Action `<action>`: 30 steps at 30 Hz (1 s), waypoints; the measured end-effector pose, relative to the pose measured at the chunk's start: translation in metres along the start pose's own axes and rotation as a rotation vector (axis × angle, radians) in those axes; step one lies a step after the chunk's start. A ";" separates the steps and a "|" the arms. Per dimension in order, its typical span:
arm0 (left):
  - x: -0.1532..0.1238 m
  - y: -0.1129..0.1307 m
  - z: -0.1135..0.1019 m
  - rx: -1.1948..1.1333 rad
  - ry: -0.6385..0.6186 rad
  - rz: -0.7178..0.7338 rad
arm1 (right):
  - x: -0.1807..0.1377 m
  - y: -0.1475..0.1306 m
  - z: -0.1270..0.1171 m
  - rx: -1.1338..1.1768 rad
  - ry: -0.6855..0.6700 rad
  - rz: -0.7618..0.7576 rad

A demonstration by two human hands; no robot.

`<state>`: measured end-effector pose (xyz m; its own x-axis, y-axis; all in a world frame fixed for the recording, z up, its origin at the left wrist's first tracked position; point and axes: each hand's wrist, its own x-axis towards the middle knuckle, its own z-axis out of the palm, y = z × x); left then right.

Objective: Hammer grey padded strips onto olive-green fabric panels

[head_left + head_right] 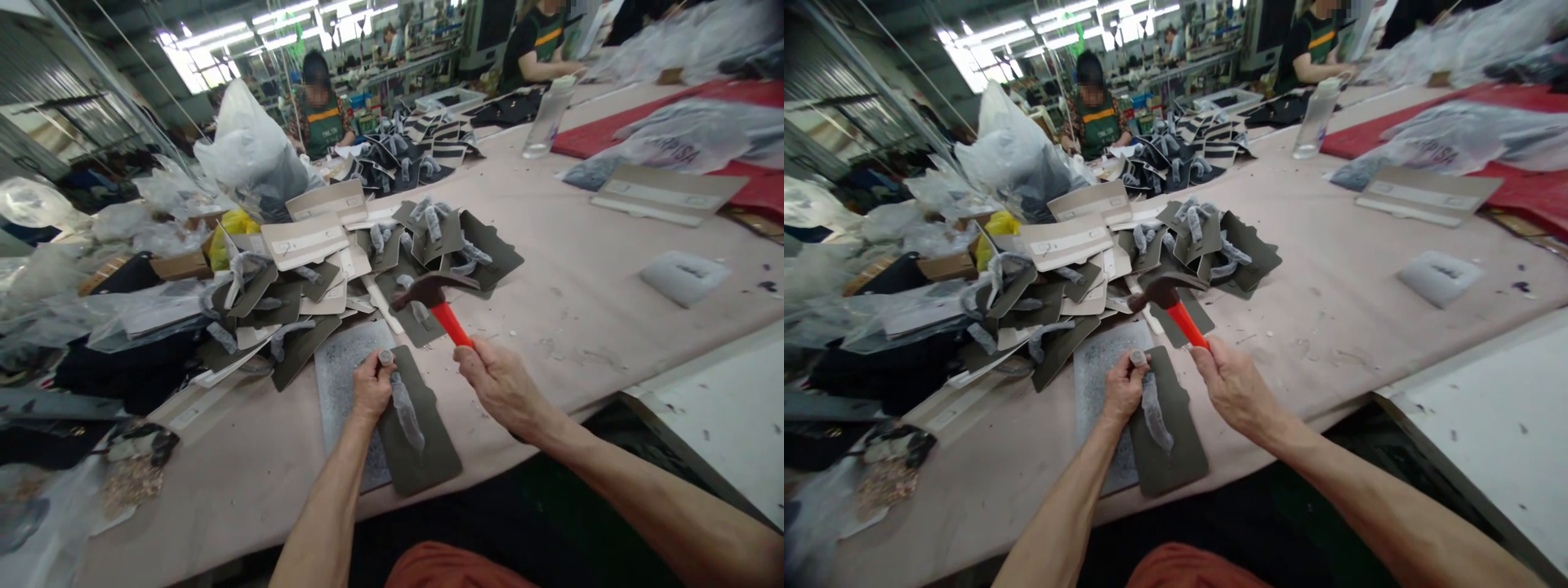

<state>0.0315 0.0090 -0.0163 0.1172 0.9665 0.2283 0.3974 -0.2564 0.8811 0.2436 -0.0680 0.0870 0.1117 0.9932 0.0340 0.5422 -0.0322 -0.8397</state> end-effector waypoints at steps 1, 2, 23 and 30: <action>0.000 -0.001 0.000 -0.001 -0.001 0.000 | 0.002 -0.004 -0.001 -0.148 0.030 -0.119; 0.000 -0.001 0.000 0.001 -0.002 0.002 | 0.005 -0.007 -0.002 -0.291 0.019 -0.200; -0.001 -0.007 -0.001 -0.016 -0.008 -0.010 | 0.007 0.030 -0.011 -0.550 -0.259 0.036; 0.000 -0.006 -0.002 -0.063 -0.004 -0.058 | -0.008 0.072 0.011 -0.655 -0.111 -0.084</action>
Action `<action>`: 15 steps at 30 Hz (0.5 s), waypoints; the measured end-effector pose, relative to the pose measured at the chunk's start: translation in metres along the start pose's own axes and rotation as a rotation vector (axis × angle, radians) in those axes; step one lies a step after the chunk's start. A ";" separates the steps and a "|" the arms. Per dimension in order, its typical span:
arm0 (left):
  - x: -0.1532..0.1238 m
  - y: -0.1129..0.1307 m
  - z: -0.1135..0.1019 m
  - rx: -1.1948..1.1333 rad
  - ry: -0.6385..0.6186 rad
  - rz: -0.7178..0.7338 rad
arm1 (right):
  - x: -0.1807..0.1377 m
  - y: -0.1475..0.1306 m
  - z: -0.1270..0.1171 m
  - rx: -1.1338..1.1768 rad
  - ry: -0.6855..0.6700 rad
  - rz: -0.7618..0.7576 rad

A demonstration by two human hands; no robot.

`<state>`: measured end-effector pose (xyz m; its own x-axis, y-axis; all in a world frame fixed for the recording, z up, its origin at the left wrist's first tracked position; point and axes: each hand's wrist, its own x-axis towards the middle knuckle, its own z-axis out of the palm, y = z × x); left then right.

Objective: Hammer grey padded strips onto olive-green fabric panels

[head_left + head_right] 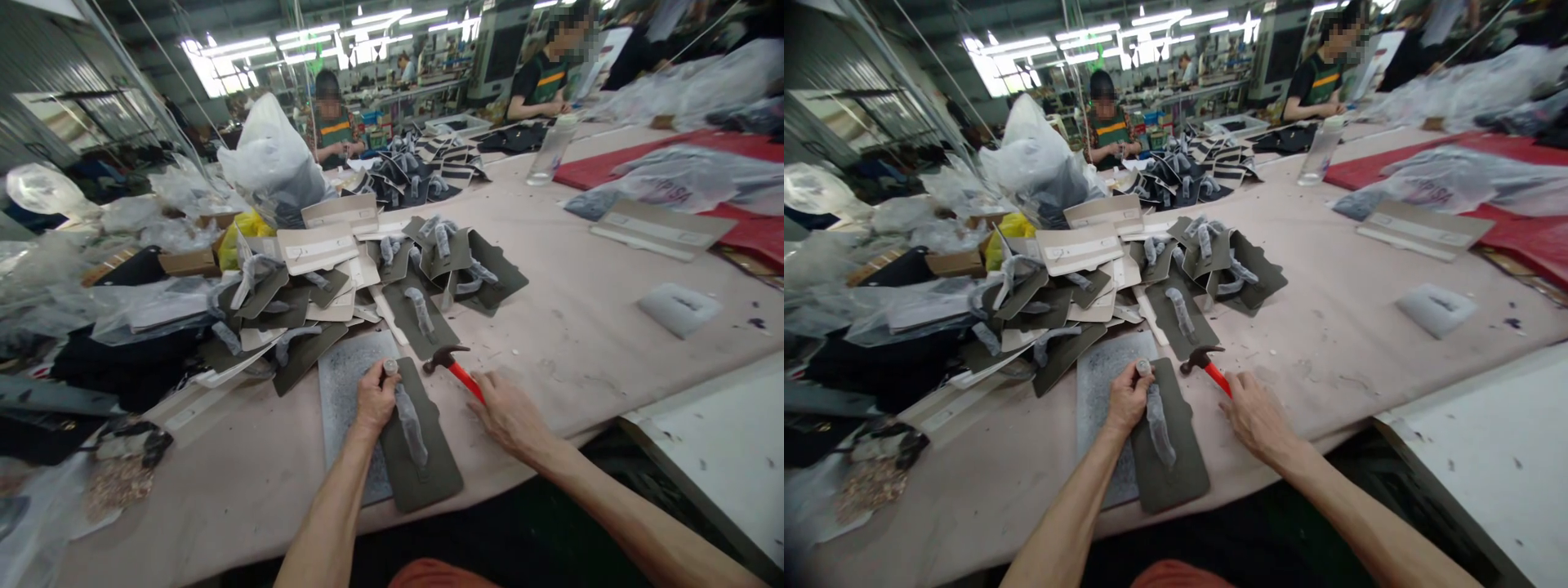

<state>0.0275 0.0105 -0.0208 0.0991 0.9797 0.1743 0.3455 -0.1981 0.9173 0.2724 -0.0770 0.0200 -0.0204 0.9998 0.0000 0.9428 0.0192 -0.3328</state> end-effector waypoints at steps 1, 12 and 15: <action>0.000 0.001 0.000 -0.003 0.007 -0.002 | 0.000 -0.011 -0.001 0.008 0.077 -0.116; 0.024 0.013 -0.006 -0.466 0.468 -0.290 | 0.023 -0.110 0.001 -0.205 -0.080 -0.640; 0.031 0.049 -0.036 -0.504 0.563 -0.142 | 0.024 -0.120 -0.024 -0.248 0.013 -0.420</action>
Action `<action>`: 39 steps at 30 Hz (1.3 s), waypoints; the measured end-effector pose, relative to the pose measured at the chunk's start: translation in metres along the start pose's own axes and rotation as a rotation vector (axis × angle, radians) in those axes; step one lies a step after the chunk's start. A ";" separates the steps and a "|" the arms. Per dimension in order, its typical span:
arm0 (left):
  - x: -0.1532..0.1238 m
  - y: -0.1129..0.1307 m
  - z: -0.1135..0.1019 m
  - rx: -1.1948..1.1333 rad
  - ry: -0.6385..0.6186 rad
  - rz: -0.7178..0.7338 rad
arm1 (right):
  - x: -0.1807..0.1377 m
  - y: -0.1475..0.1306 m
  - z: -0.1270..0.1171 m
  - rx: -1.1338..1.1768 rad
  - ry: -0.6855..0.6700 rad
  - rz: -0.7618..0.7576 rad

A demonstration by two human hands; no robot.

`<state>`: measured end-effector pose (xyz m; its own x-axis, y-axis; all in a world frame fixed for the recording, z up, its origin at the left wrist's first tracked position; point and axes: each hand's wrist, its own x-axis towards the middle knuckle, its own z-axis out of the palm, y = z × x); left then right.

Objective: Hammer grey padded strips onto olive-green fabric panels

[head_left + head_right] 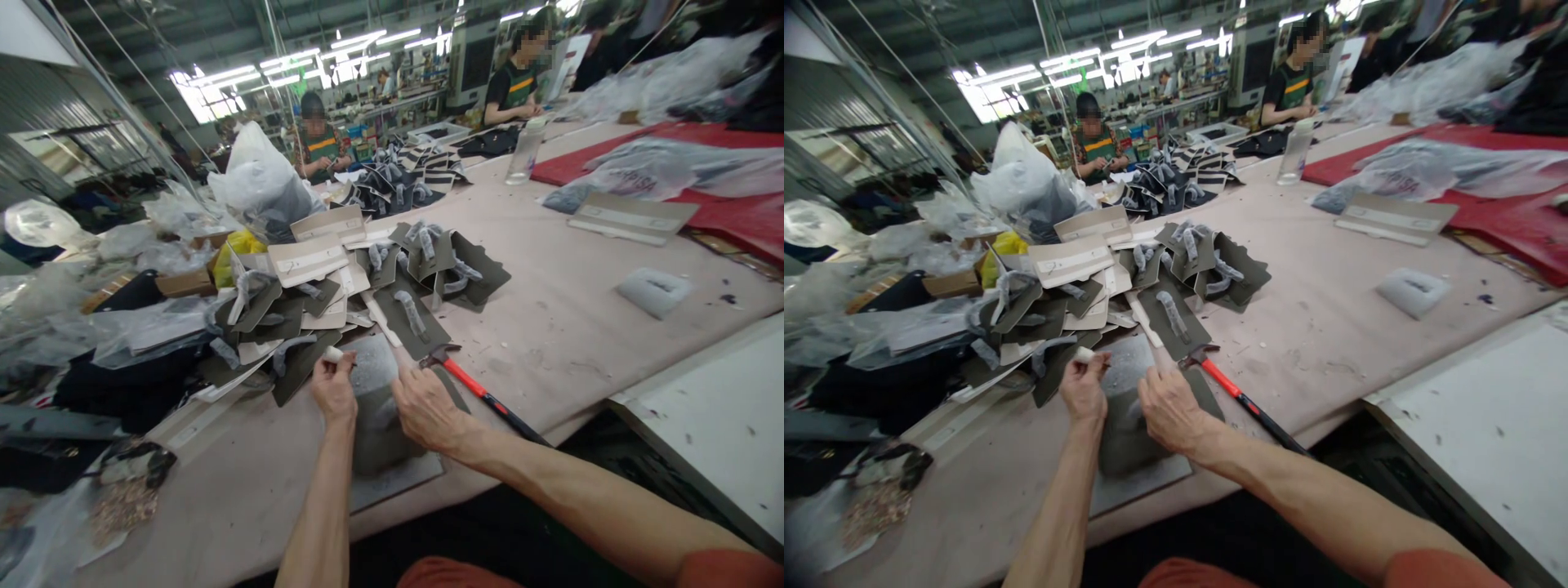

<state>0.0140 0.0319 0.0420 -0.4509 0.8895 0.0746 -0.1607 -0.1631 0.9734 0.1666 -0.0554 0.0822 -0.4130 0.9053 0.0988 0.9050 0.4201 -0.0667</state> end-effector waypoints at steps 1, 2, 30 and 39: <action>0.002 0.018 -0.002 0.008 -0.021 0.091 | 0.001 0.000 -0.011 0.006 0.002 0.059; 0.002 0.036 -0.004 0.027 -0.041 0.178 | 0.003 -0.001 -0.020 0.023 -0.006 0.109; -0.034 -0.054 -0.002 0.128 -0.521 -0.158 | -0.018 -0.022 0.057 0.505 -0.025 0.410; -0.035 -0.059 -0.006 0.248 -0.612 -0.101 | -0.029 -0.007 0.055 0.732 0.059 0.319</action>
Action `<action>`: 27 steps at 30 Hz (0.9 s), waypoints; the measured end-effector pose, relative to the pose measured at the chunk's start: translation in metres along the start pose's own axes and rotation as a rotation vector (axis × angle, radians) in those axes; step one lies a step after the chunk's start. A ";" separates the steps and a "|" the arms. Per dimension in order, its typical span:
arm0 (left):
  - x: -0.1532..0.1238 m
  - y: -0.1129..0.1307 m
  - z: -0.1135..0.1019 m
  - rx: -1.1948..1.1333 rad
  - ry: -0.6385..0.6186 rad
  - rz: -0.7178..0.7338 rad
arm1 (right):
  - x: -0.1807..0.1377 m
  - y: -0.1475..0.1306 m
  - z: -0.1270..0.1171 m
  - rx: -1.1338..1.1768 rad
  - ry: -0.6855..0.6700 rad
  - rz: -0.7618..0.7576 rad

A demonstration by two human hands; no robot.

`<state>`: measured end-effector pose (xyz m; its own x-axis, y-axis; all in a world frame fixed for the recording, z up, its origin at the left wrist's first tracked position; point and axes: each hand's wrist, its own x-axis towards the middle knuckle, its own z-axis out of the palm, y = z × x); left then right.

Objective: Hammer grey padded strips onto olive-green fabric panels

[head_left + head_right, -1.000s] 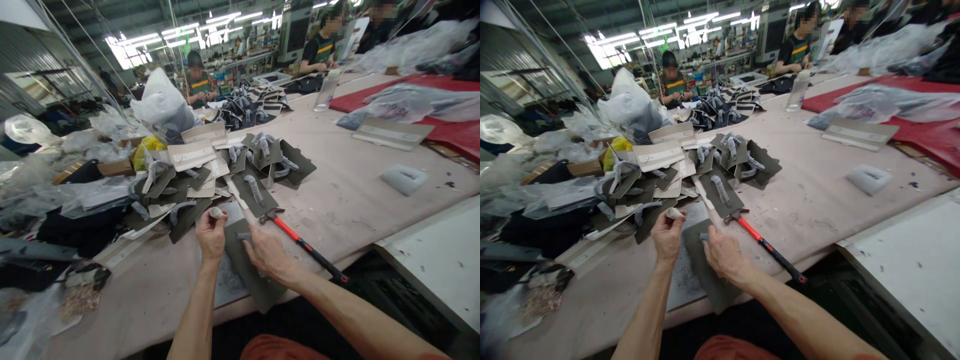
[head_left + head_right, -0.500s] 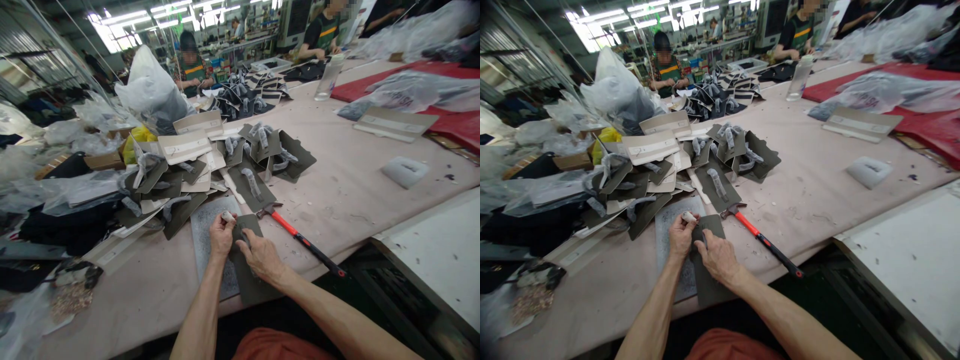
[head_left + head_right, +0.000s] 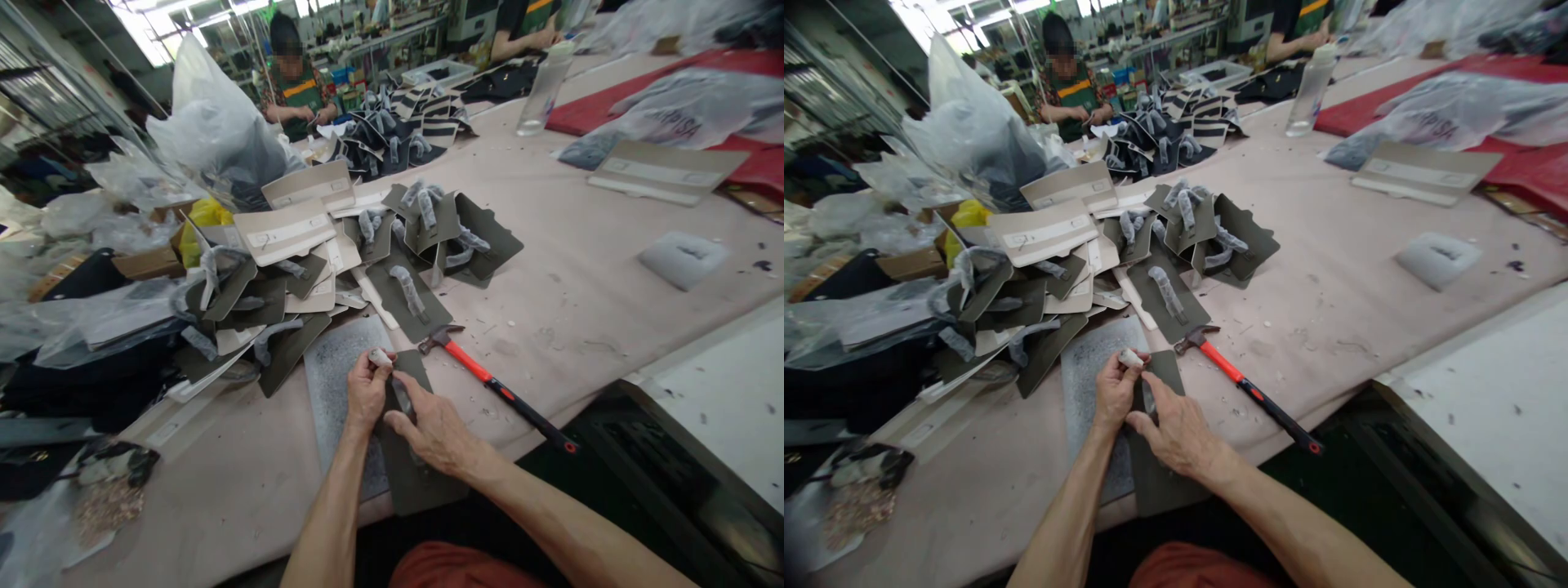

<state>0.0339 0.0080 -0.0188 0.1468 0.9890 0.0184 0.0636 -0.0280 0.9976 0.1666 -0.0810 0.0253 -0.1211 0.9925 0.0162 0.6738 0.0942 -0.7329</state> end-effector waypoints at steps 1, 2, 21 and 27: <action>0.000 0.000 0.000 0.007 -0.001 -0.003 | -0.004 0.005 -0.003 0.023 0.053 -0.019; 0.001 0.000 0.000 0.011 0.000 -0.005 | -0.009 0.013 -0.006 0.022 0.122 -0.023; -0.002 0.007 0.008 0.288 0.018 0.099 | -0.022 0.096 -0.066 0.106 -0.125 0.576; -0.008 0.000 0.009 0.397 -0.044 0.228 | -0.015 0.049 -0.084 0.816 -0.153 0.761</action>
<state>0.0412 -0.0010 -0.0193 0.2420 0.9443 0.2228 0.3973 -0.3059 0.8652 0.2631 -0.0846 0.0462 -0.0079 0.7449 -0.6672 -0.0614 -0.6663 -0.7432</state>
